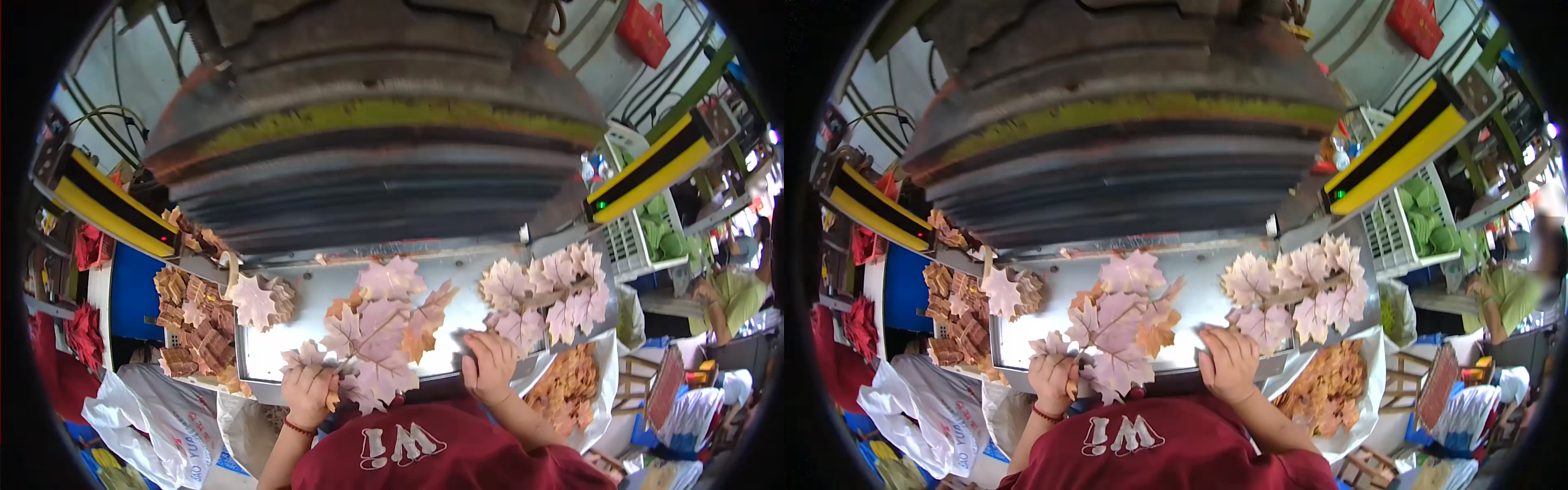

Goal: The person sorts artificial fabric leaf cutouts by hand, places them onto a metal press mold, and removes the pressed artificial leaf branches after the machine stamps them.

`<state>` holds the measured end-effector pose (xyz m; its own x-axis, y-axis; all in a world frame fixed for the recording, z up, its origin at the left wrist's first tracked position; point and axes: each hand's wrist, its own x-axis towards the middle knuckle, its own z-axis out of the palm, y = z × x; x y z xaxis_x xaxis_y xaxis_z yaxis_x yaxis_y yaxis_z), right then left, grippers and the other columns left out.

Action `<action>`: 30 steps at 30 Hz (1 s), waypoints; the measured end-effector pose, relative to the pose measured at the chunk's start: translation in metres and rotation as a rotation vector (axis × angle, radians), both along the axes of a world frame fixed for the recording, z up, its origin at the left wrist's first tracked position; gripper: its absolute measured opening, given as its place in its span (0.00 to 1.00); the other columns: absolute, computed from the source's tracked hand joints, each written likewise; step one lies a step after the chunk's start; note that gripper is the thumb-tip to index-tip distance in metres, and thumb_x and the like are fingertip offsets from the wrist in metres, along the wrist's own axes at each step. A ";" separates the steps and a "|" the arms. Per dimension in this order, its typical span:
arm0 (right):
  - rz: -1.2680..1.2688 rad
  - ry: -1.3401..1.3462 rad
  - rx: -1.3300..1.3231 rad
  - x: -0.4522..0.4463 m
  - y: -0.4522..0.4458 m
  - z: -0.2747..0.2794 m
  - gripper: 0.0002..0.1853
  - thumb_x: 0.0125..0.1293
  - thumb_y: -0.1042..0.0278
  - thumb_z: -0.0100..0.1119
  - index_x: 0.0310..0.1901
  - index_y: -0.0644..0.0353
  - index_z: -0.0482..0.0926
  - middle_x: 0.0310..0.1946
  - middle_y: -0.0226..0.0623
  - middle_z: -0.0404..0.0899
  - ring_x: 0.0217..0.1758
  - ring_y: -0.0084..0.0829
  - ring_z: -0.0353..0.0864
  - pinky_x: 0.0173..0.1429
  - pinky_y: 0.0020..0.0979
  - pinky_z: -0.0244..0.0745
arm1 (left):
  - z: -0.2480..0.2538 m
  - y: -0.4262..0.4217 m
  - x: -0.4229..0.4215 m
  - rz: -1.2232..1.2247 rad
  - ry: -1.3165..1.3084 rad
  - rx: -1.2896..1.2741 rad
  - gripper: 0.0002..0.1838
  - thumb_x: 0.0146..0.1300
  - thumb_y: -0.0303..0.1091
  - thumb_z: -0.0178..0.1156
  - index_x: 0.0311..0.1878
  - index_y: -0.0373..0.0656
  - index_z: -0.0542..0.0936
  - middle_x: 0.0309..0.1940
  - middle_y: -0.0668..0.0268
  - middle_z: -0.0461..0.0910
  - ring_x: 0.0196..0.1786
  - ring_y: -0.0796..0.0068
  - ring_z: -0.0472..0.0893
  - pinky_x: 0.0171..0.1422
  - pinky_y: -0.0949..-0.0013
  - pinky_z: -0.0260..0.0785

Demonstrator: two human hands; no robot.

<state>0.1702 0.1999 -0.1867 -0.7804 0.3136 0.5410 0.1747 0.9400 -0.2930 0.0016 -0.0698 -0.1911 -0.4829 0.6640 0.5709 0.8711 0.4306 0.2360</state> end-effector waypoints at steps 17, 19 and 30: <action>0.104 0.159 -0.350 -0.002 0.009 0.035 0.18 0.55 0.72 0.61 0.49 0.60 0.76 0.42 0.35 0.78 0.45 0.37 0.74 0.52 0.37 0.64 | 0.072 0.012 0.001 -0.196 -0.050 -0.044 0.09 0.49 0.31 0.65 0.34 0.42 0.79 0.30 0.65 0.75 0.29 0.65 0.74 0.33 0.63 0.63; 0.218 0.148 -0.281 -0.006 0.018 0.074 0.19 0.57 0.72 0.60 0.51 0.61 0.74 0.42 0.35 0.78 0.44 0.35 0.73 0.50 0.37 0.64 | 0.107 0.024 -0.002 -0.331 -0.011 -0.101 0.10 0.47 0.29 0.64 0.34 0.41 0.77 0.30 0.63 0.74 0.29 0.63 0.73 0.33 0.61 0.63; 0.392 -0.020 -0.533 0.011 0.063 0.092 0.13 0.52 0.64 0.71 0.41 0.47 0.86 0.33 0.28 0.72 0.39 0.28 0.73 0.40 0.29 0.70 | 0.135 0.093 0.001 -0.472 -0.151 -0.065 0.05 0.48 0.28 0.63 0.31 0.42 0.79 0.34 0.64 0.72 0.32 0.61 0.75 0.37 0.62 0.66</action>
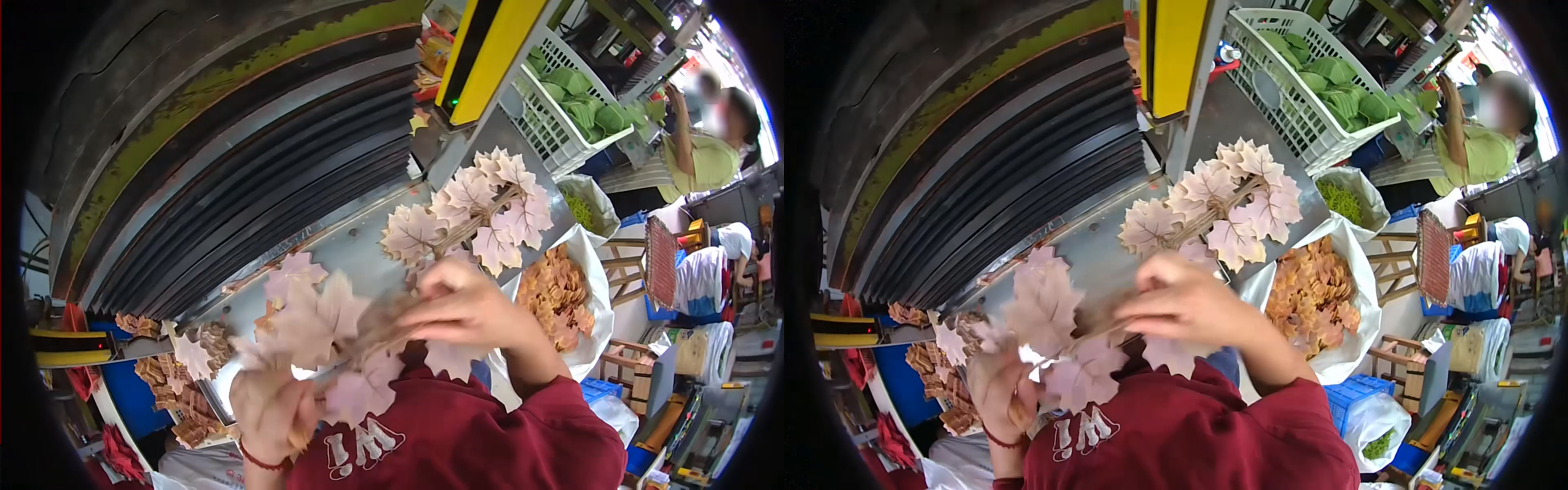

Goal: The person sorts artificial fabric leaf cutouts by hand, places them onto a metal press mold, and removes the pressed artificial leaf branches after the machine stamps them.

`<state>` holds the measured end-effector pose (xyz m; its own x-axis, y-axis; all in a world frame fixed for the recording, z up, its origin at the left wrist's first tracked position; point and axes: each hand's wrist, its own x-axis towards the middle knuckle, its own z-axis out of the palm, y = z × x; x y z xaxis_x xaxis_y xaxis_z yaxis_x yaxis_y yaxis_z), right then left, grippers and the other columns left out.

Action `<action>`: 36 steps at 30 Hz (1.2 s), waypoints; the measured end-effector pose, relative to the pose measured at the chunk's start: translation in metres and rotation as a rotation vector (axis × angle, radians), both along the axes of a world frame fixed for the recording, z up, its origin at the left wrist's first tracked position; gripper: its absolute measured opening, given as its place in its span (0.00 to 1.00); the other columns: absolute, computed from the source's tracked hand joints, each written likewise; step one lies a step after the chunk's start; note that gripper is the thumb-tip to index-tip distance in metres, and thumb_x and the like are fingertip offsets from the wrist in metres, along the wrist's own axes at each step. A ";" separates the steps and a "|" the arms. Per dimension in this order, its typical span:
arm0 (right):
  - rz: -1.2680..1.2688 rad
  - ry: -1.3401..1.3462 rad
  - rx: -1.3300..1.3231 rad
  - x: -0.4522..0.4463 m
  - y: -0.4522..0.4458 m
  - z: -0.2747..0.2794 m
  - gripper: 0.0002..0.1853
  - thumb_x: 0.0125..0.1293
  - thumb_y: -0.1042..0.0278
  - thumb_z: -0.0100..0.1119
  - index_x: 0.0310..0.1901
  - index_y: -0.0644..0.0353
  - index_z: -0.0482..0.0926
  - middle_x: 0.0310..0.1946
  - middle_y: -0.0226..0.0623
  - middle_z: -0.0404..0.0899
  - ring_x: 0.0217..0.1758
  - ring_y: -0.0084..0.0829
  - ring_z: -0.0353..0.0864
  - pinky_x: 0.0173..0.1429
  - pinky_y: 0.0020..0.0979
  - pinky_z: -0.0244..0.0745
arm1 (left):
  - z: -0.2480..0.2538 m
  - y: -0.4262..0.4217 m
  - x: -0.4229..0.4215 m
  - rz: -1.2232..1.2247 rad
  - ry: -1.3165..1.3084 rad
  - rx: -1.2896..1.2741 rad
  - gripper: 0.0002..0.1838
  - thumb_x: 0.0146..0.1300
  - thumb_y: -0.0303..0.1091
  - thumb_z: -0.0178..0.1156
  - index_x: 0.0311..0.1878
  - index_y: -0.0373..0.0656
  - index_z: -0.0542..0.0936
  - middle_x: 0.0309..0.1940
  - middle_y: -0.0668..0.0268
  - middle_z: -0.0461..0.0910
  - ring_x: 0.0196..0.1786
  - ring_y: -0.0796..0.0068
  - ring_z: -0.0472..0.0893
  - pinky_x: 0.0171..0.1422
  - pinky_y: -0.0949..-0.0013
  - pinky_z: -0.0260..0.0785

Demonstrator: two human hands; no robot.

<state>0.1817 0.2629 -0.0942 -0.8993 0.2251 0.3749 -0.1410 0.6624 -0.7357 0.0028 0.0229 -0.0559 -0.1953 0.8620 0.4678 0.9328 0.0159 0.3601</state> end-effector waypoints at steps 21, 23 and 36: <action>-0.422 -0.490 0.012 0.064 0.175 -0.036 0.16 0.56 0.73 0.67 0.48 0.55 0.83 0.37 0.35 0.77 0.40 0.29 0.76 0.45 0.28 0.72 | -0.078 0.199 0.049 -0.048 -0.211 -0.389 0.13 0.64 0.45 0.57 0.44 0.49 0.84 0.37 0.60 0.78 0.38 0.57 0.82 0.41 0.58 0.74; -0.376 -0.493 0.061 0.061 0.182 -0.033 0.16 0.55 0.73 0.68 0.48 0.57 0.83 0.37 0.35 0.77 0.40 0.28 0.76 0.45 0.27 0.72 | -0.078 0.201 0.050 -0.067 -0.130 -0.450 0.14 0.65 0.45 0.56 0.43 0.49 0.84 0.36 0.60 0.78 0.38 0.57 0.82 0.42 0.58 0.74; -0.574 -0.574 0.426 0.053 0.154 0.008 0.33 0.46 0.76 0.70 0.58 0.55 0.75 0.38 0.41 0.74 0.35 0.37 0.75 0.44 0.33 0.74 | -0.073 0.169 0.038 -0.063 -0.325 -0.205 0.13 0.65 0.42 0.56 0.49 0.49 0.81 0.34 0.62 0.80 0.36 0.59 0.81 0.41 0.60 0.74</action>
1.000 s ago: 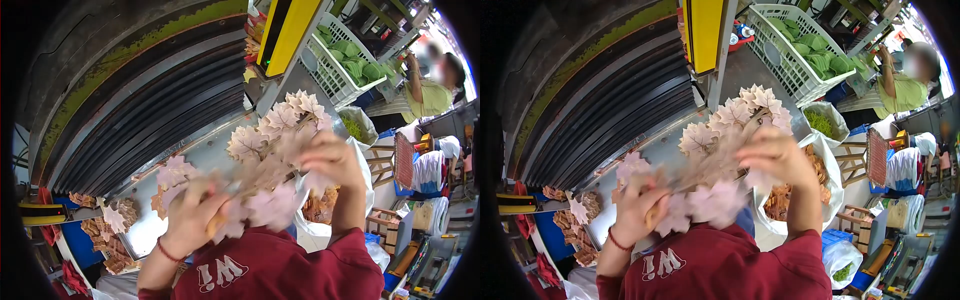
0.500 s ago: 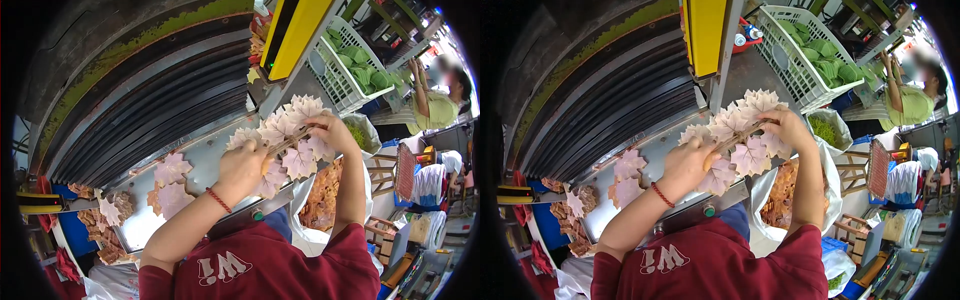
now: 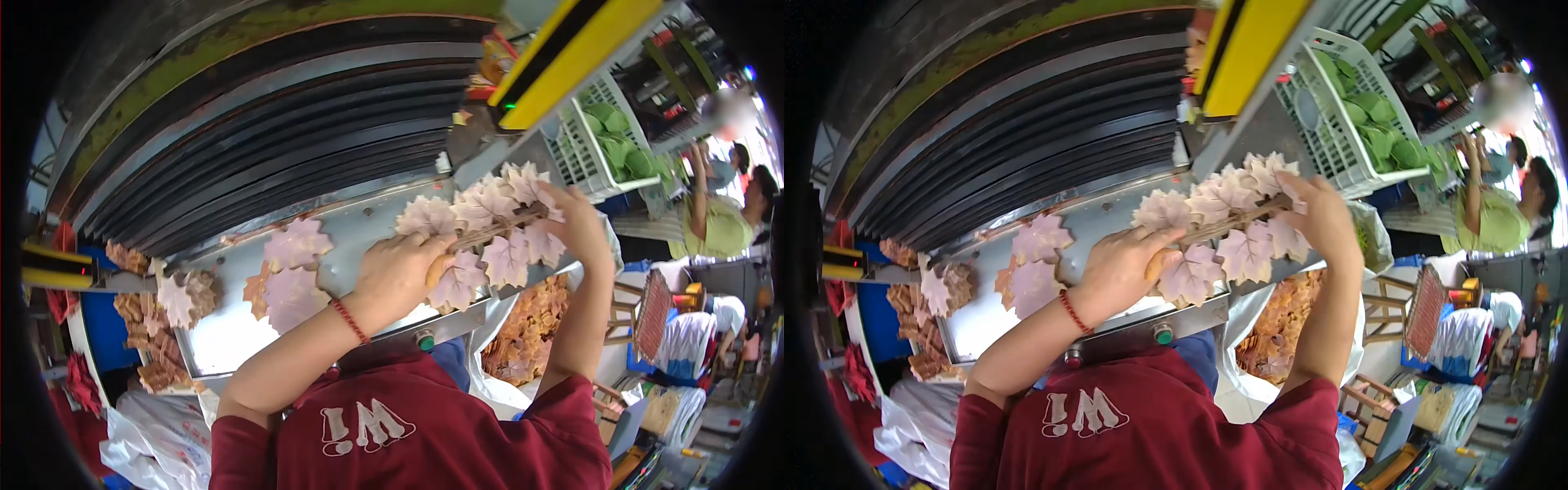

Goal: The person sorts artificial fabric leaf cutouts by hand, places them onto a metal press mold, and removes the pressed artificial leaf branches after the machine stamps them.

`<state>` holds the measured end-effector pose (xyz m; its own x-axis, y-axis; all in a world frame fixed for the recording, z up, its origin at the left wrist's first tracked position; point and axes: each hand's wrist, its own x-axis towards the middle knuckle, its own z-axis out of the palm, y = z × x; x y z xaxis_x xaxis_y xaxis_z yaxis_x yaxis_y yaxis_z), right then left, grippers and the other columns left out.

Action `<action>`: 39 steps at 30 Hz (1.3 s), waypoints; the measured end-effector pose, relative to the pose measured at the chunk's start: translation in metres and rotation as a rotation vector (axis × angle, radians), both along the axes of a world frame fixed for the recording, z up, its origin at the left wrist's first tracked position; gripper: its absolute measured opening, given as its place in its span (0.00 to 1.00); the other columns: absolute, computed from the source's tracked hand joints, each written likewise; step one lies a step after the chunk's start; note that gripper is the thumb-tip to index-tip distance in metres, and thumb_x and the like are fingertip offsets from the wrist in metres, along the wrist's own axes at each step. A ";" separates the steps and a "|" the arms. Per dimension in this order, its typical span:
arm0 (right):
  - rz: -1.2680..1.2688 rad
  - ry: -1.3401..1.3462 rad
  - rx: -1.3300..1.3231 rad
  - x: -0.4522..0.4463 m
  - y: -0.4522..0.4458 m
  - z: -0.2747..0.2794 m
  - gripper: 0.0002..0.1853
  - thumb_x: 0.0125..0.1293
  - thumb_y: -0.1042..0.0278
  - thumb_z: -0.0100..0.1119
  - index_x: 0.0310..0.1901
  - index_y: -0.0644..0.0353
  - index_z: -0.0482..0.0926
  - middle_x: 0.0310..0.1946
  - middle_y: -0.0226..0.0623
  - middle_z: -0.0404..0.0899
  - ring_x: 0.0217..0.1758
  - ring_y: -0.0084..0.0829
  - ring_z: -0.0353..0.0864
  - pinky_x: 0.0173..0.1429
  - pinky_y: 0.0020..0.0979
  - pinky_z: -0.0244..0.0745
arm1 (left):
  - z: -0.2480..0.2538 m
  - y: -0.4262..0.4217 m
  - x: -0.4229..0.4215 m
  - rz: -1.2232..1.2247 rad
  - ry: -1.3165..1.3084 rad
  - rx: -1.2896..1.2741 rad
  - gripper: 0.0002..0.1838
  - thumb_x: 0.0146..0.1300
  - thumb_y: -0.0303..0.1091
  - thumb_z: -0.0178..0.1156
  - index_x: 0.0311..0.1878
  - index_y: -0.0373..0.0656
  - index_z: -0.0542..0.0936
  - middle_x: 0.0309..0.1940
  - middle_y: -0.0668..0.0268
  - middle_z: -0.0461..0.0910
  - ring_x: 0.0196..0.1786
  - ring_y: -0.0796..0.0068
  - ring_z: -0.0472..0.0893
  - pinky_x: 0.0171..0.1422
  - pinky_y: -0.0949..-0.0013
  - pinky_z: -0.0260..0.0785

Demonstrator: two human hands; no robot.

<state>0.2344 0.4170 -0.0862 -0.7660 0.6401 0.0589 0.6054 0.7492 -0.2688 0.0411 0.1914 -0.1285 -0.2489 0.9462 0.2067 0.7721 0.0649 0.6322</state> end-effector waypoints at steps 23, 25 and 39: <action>0.411 0.197 -0.784 -0.203 -0.203 -0.071 0.12 0.58 0.69 0.67 0.35 0.60 0.72 0.23 0.26 0.70 0.25 0.20 0.68 0.32 0.25 0.68 | -0.045 -0.173 -0.046 0.407 -0.060 0.091 0.12 0.51 0.32 0.70 0.37 0.44 0.79 0.36 0.62 0.76 0.33 0.60 0.80 0.36 0.62 0.74; 0.399 0.245 -0.772 -0.205 -0.194 -0.075 0.10 0.59 0.70 0.66 0.33 0.61 0.73 0.22 0.25 0.69 0.25 0.17 0.66 0.30 0.23 0.66 | -0.046 -0.159 -0.043 0.464 -0.037 0.132 0.11 0.52 0.33 0.69 0.37 0.44 0.79 0.34 0.62 0.76 0.34 0.60 0.81 0.37 0.62 0.74; 0.526 0.349 -0.577 -0.185 -0.198 -0.065 0.07 0.63 0.74 0.58 0.42 0.64 0.79 0.34 0.37 0.79 0.38 0.29 0.78 0.43 0.26 0.72 | -0.034 -0.174 -0.062 0.626 -0.275 0.053 0.17 0.51 0.30 0.71 0.44 0.42 0.79 0.39 0.62 0.76 0.36 0.68 0.78 0.41 0.69 0.73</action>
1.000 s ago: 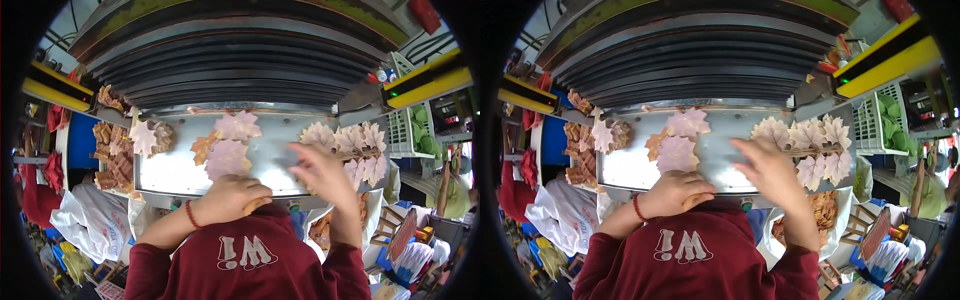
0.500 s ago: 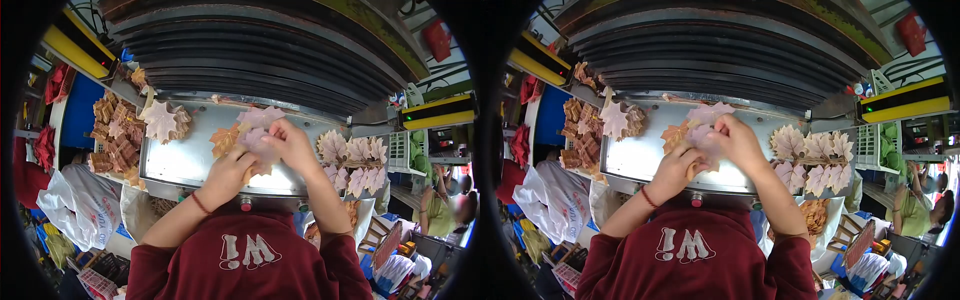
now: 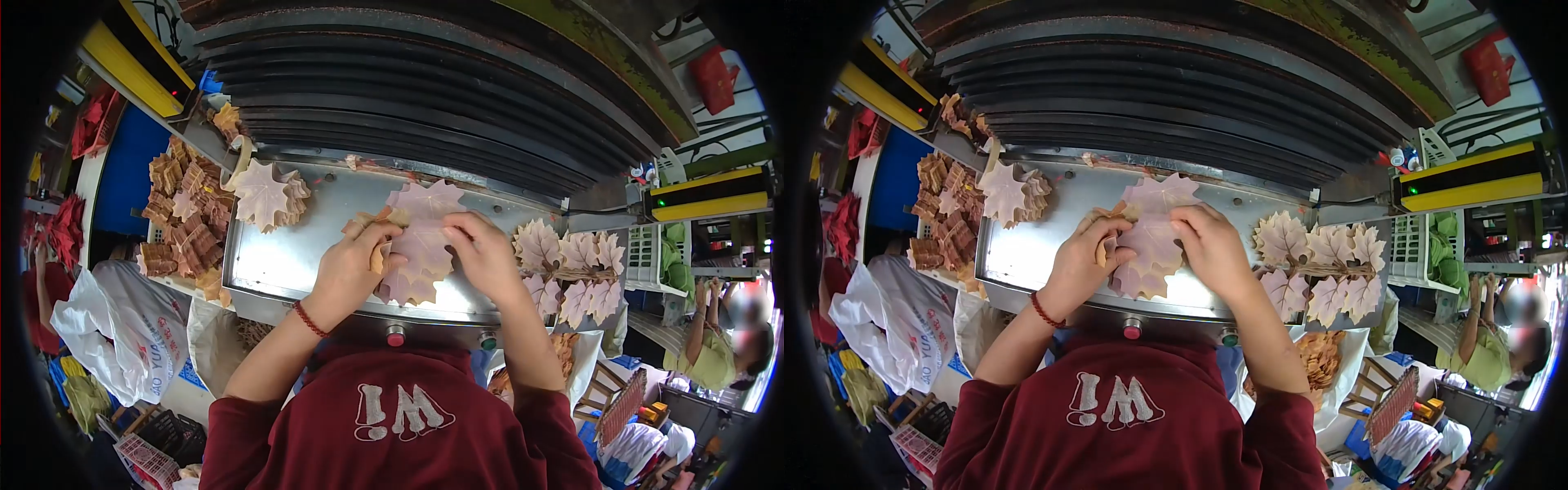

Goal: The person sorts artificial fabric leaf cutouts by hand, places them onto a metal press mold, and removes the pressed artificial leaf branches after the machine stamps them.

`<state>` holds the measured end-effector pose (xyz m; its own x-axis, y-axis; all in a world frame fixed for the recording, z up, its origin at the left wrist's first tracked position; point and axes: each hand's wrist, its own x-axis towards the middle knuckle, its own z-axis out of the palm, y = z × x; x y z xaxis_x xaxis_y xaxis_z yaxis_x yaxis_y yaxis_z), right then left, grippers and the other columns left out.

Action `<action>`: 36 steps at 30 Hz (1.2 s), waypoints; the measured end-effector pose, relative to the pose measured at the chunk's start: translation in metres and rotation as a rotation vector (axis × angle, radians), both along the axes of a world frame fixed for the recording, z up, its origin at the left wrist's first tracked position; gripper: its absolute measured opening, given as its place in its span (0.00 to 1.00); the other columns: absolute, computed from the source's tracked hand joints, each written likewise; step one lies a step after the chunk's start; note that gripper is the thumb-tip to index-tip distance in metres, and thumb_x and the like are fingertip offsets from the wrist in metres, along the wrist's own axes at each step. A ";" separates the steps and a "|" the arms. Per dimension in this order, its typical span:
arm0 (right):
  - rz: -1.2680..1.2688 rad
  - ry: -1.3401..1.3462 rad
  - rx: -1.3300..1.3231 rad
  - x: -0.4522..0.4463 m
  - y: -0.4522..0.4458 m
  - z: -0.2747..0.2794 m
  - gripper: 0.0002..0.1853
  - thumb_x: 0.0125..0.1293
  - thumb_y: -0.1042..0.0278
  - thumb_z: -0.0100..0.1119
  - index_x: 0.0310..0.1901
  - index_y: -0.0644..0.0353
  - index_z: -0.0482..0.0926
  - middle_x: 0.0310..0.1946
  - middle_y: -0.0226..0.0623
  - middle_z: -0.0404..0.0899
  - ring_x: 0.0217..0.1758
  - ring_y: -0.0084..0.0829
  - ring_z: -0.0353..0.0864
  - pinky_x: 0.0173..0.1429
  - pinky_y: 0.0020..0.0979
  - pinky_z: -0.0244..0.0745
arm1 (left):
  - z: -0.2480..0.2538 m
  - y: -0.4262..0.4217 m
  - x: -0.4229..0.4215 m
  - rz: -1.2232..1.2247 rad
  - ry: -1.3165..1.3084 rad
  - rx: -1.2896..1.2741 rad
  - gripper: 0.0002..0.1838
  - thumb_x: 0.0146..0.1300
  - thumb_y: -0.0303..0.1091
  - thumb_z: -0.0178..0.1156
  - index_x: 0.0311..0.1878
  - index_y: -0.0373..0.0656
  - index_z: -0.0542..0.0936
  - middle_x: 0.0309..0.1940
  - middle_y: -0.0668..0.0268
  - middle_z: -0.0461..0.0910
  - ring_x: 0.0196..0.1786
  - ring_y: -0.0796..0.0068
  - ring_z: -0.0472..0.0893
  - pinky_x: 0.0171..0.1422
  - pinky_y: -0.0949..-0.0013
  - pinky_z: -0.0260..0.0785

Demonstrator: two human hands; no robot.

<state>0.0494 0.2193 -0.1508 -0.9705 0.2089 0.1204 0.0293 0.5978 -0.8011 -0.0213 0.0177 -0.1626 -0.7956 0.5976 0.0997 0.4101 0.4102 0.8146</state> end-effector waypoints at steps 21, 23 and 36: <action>0.020 -0.238 -0.384 0.018 0.009 0.021 0.17 0.59 0.72 0.66 0.50 0.59 0.77 0.32 0.26 0.74 0.33 0.20 0.69 0.42 0.23 0.68 | 0.014 0.005 -0.011 -0.027 -0.067 0.024 0.12 0.56 0.32 0.68 0.40 0.36 0.79 0.34 0.57 0.80 0.35 0.66 0.79 0.41 0.69 0.71; 0.054 -0.242 -0.255 0.012 0.010 0.014 0.10 0.59 0.71 0.66 0.42 0.61 0.79 0.30 0.27 0.73 0.32 0.20 0.69 0.41 0.23 0.68 | 0.017 0.005 -0.012 -0.049 -0.075 -0.035 0.12 0.55 0.32 0.69 0.39 0.36 0.79 0.33 0.58 0.80 0.33 0.67 0.79 0.40 0.69 0.71; -0.062 0.222 0.392 -0.062 0.068 0.131 0.06 0.63 0.73 0.56 0.36 0.67 0.74 0.31 0.46 0.72 0.36 0.45 0.73 0.41 0.35 0.68 | 0.040 -0.001 -0.038 -0.449 0.290 -0.082 0.18 0.51 0.29 0.61 0.48 0.46 0.80 0.32 0.64 0.83 0.34 0.64 0.82 0.44 0.63 0.74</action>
<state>-0.0123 0.2870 -0.0195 -0.8994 0.1633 0.4055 -0.0716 0.8600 -0.5052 -0.0589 0.0164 -0.1226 -0.4073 0.8874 0.2158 0.7630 0.2008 0.6144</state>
